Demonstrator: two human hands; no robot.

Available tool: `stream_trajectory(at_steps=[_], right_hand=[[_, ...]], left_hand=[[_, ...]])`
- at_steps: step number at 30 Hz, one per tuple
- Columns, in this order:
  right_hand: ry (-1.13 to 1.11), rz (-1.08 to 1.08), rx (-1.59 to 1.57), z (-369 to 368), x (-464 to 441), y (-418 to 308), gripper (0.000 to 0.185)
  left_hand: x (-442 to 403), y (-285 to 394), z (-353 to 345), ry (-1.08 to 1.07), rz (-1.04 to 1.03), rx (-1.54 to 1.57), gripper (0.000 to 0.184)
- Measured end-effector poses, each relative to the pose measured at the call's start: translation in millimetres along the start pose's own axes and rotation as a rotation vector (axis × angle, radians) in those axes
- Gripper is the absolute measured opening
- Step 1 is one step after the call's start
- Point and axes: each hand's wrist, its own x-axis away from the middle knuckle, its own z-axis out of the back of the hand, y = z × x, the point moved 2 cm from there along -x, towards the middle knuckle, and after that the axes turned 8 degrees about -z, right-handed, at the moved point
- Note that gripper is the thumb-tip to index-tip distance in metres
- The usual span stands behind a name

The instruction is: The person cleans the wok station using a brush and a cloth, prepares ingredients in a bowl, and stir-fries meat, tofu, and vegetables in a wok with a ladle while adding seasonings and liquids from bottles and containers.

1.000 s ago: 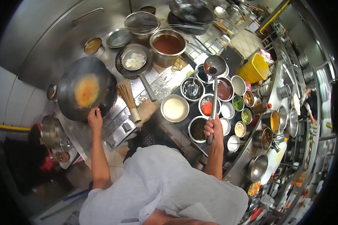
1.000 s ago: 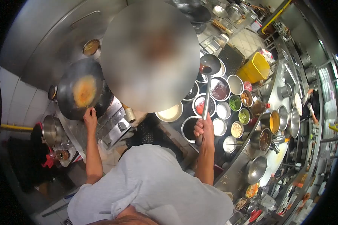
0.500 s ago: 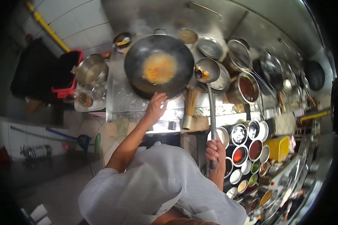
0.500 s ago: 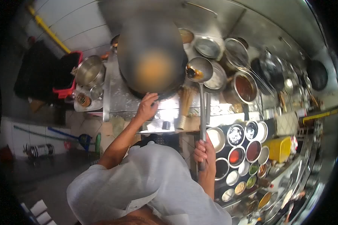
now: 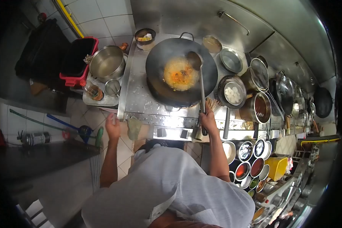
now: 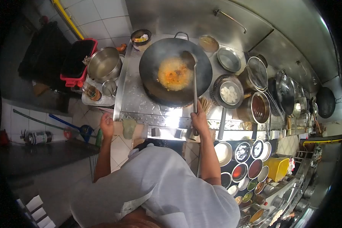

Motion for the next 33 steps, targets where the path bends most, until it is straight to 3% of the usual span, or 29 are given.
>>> stream_trajectory(at_steps=[3, 4, 6, 8, 12, 14, 20, 23, 24, 26, 27, 28, 30, 32, 33], right_hand=[[-0.281, -0.358, -0.211, 5.7, 19.2, -24.4, 0.072], [-0.247, -0.164, -0.07, 4.0, 24.9, -11.6, 0.071], [-0.214, 0.03, 0.074, 4.4, 49.4, -18.2, 0.071], [-0.309, -0.269, -0.093, 11.4, 92.3, -68.5, 0.072], [-0.316, -0.329, -0.079, 19.3, 96.4, -60.6, 0.072], [-0.197, -0.385, -0.112, 18.1, 80.9, -45.2, 0.073], [0.016, -0.227, 0.175, -8.5, 55.6, -22.4, 0.072], [-0.265, -0.522, -0.499, -47.1, 77.4, -45.3, 0.068], [-0.264, -0.525, -0.499, -49.7, 81.0, -55.8, 0.068], [-0.393, -0.756, -1.293, -58.1, 88.4, -73.8, 0.059], [-0.528, -0.762, -1.582, -63.0, 83.1, -68.7, 0.048], [-0.526, -0.763, -1.582, -64.1, 83.1, -69.2, 0.048], [-0.728, -0.784, -2.266, -62.1, 86.3, -96.3, 0.043], [-0.759, -0.784, -2.306, -53.1, 85.3, -113.6, 0.039], [-0.753, -0.818, -2.098, -44.8, 82.3, -117.8, 0.04]], left_hand=[[-29.8, -48.7, 34.7, 0.055, 0.14, -0.062, 0.045], [-44.5, -58.0, 44.2, 0.077, 0.206, -0.099, 0.051], [-71.4, -74.7, 52.9, 0.099, 0.276, -0.135, 0.057], [-96.4, -88.9, 57.6, 0.179, 0.268, -0.059, 0.074], [-139.4, -129.7, 56.9, 0.135, 0.235, -0.098, 0.09], [-155.9, -168.5, 48.6, 0.184, 0.203, -0.192, 0.099], [-187.8, -188.6, 27.0, 0.277, 0.079, 0.163, 0.09], [-193.7, -147.0, 23.8, 0.362, 0.167, 0.176, 0.089], [-196.5, -141.4, 23.7, 0.36, 0.168, 0.176, 0.089], [-203.8, -139.7, 24.8, 0.38, 0.155, -0.021, 0.087], [-208.3, -143.5, 24.0, 0.378, 0.156, -0.022, 0.087], [-213.2, -146.7, 22.8, 0.371, 0.168, -0.034, 0.087], [-219.7, -153.9, 21.9, 0.362, 0.182, -0.045, 0.087], [-223.4, -156.1, 21.3, 0.364, 0.157, -0.088, 0.083], [-225.0, -155.8, 21.3, 0.366, 0.149, -0.104, 0.082]])
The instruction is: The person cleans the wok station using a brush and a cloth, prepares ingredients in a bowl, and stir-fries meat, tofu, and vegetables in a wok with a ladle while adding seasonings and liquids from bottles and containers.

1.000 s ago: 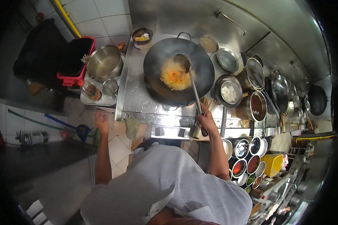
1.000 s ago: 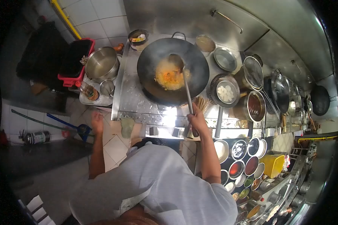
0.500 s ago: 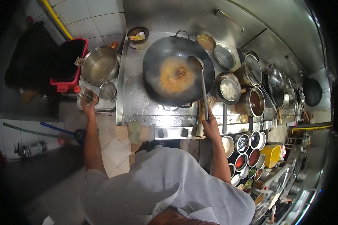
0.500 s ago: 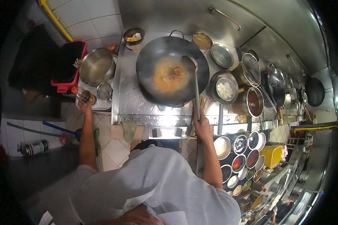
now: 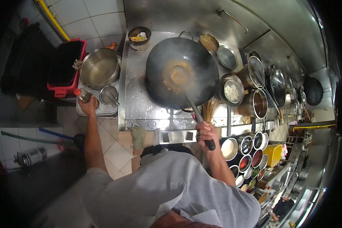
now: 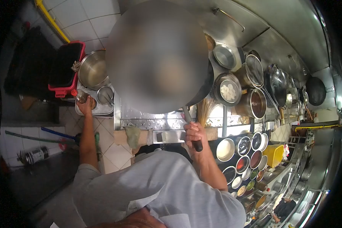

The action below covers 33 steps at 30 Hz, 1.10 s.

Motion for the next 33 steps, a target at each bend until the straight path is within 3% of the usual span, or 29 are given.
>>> stream_trajectory(at_steps=[3, 5, 6, 7, 10, 13, 14, 16, 19, 21, 25, 27, 28, 29, 33], right_hand=[[0.457, 0.094, 0.598, -13.6, 13.9, -28.1, 0.046], [0.755, 0.178, 1.467, -41.4, 14.5, -37.4, 0.058], [0.894, 0.224, 1.707, -45.2, 13.8, -43.7, 0.071], [0.881, 0.215, 1.715, -38.8, 11.6, -55.3, 0.071], [0.83, 0.641, 2.677, -0.8, 0.6, -112.4, 0.081], [0.943, 0.472, 2.753, -15.2, 18.0, -100.6, 0.082], [0.928, 0.471, 2.749, -21.3, 29.8, -99.4, 0.082], [1.023, 0.258, 2.792, -27.4, 58.9, -99.0, 0.078], [0.974, 0.229, 2.769, -24.1, 99.7, -83.2, 0.078], [0.805, 0.343, 2.64, -8.3, 122.3, -84.5, 0.079], [0.859, 0.249, 2.5, 6.5, 123.6, -107.5, 0.077], [0.855, 0.277, 2.413, 21.4, 109.9, -124.0, 0.075], [0.817, 0.408, 2.339, 41.6, 100.6, -139.0, 0.074], [0.78, 0.526, 2.259, 56.3, 96.9, -147.0, 0.073], [0.765, 0.597, 2.249, 68.2, 89.1, -138.6, 0.072]], left_hand=[[-3.7, 10.1, 5.4, 0.03, 0.016, -0.074, 0.081], [-1.7, 18.0, 21.2, 0.122, 0.015, -0.171, 0.08], [-5.2, 14.3, 26.6, 0.116, -0.067, -0.19, 0.078], [-2.7, 13.4, 32.5, 0.129, -0.067, -0.198, 0.078], [15.4, 49.6, 49.8, 0.135, -0.052, 0.005, 0.07], [47.7, 103.1, 75.9, 0.106, -0.15, 0.237, 0.061], [58.5, 112.1, 85.7, 0.006, -0.142, 0.235, 0.059], [89.6, 168.3, 103.4, -0.151, -0.132, 0.295, 0.056], [138.7, 211.1, 117.2, -0.333, -0.061, 0.313, 0.057], [176.5, 230.9, 114.9, -0.35, -0.03, 0.361, 0.058], [248.8, 277.7, 97.5, -0.496, 0.099, 0.501, 0.061], [278.9, 284.8, 81.5, -0.536, 0.141, 0.553, 0.061], [292.0, 284.7, 71.5, -0.574, 0.183, 0.609, 0.062], [306.4, 283.8, 67.2, -0.567, 0.182, 0.605, 0.062], [341.4, 276.4, 52.2, -0.597, 0.075, 0.46, 0.059]])
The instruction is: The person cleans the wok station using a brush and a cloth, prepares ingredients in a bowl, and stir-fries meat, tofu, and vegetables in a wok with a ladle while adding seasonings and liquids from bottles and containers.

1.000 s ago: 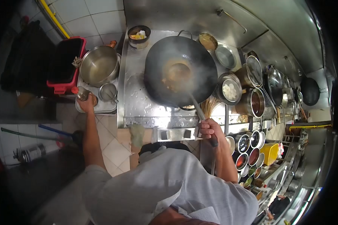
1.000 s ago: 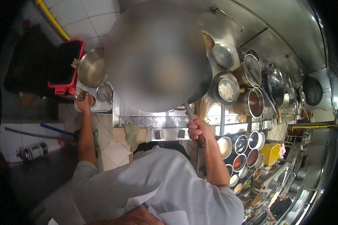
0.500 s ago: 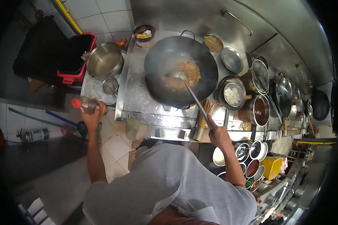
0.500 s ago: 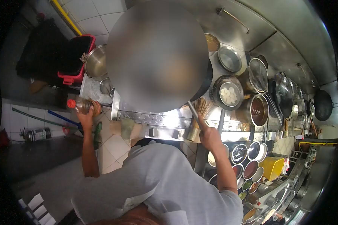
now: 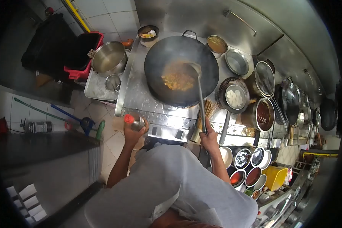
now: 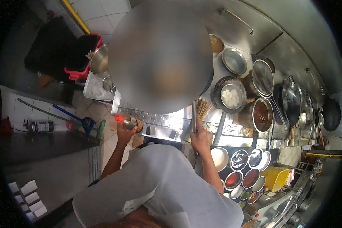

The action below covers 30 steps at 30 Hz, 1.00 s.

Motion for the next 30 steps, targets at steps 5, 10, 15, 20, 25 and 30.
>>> stream_trajectory(at_steps=[5, 10, 15, 20, 25, 30], right_hand=[[-0.078, 0.125, -0.02, 12.5, 27.3, -19.2, 0.074], [-0.245, -0.09, -0.012, 17.3, 19.2, -13.8, 0.075], [-0.155, -0.075, -0.017, 13.8, -41.3, -32.4, 0.076], [-0.024, 0.24, 0.307, 16.6, -64.3, -40.2, 0.077], [-0.12, 0.223, 0.761, 68.5, -9.7, -55.4, 0.083], [-0.093, 0.137, 0.624, 82.0, 66.3, -58.7, 0.08]], left_hand=[[9.1, 2.0, -15.5, -0.023, 0.0, -0.089, 0.051], [14.2, 0.1, -16.1, 0.0, -0.024, -0.064, 0.057], [19.8, -27.1, -9.4, 0.082, 0.017, -0.084, 0.059], [22.8, -54.5, -4.9, 0.034, 0.037, -0.057, 0.064], [23.0, -43.9, -5.7, 0.093, -0.016, -0.108, 0.066], [24.5, -45.0, -6.6, 0.07, -0.006, -0.138, 0.069]])
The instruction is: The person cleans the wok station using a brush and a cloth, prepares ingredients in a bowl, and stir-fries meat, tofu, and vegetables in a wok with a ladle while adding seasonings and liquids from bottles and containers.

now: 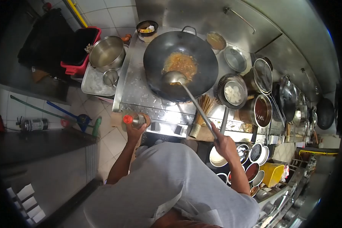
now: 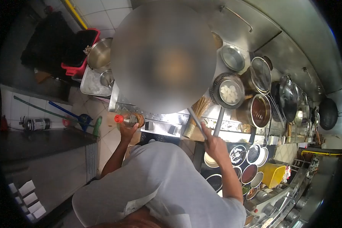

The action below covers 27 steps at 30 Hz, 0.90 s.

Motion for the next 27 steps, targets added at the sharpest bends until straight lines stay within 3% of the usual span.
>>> stream_trajectory(at_steps=[3, 5, 6, 8, 10, 13, 15, 18, 20, 22, 23, 27], right_hand=[[-0.022, 0.061, -0.179, -6.2, 23.2, 2.1, 0.08], [-0.184, -0.07, -0.341, -10.0, 29.6, -7.1, 0.077], [-0.181, -0.077, -0.343, -12.7, 25.2, -13.4, 0.077], [-0.145, -0.225, -0.122, -24.0, 3.9, -18.5, 0.076], [-0.075, -0.205, -0.114, -63.3, -29.8, 9.1, 0.077], [0.268, 0.157, -0.383, -84.0, -65.6, 32.9, 0.081], [0.086, -0.232, -0.595, -88.4, -73.4, 20.9, 0.08], [0.076, -0.388, -0.584, -96.8, -75.7, 3.8, 0.077], [0.029, -0.395, -0.727, -92.4, -69.7, 1.8, 0.076], [0.022, -0.222, -0.602, -89.2, -63.8, 3.6, 0.078], [-0.043, -0.257, -0.56, -79.9, -53.5, -3.1, 0.078], [-0.16, -0.173, -0.625, -68.2, -27.5, -12.8, 0.079]], left_hand=[[-0.1, -1.8, -3.3, 0.017, -0.058, -0.003, 0.072], [-1.7, 0.2, -6.2, 0.075, -0.094, -0.093, 0.075], [-1.5, -0.8, -7.4, 0.068, -0.095, -0.089, 0.075], [3.4, -9.7, -7.7, 0.065, 0.133, -0.02, 0.078], [4.3, -22.0, -8.4, 0.069, 0.103, -0.041, 0.08], [3.9, -22.4, -12.0, 0.096, 0.065, -0.005, 0.081], [1.8, -10.6, -11.4, 0.113, 0.051, 0.044, 0.079], [1.3, -2.4, -12.2, 0.102, 0.003, -0.029, 0.076], [4.3, -14.7, -13.9, 0.117, 0.039, 0.035, 0.074], [2.0, -29.8, -14.4, 0.109, 0.053, 0.077, 0.073], [-0.4, -34.6, -12.9, 0.099, 0.065, 0.117, 0.071], [-11.6, 9.8, -14.5, 0.133, -0.003, 0.137, 0.068]])
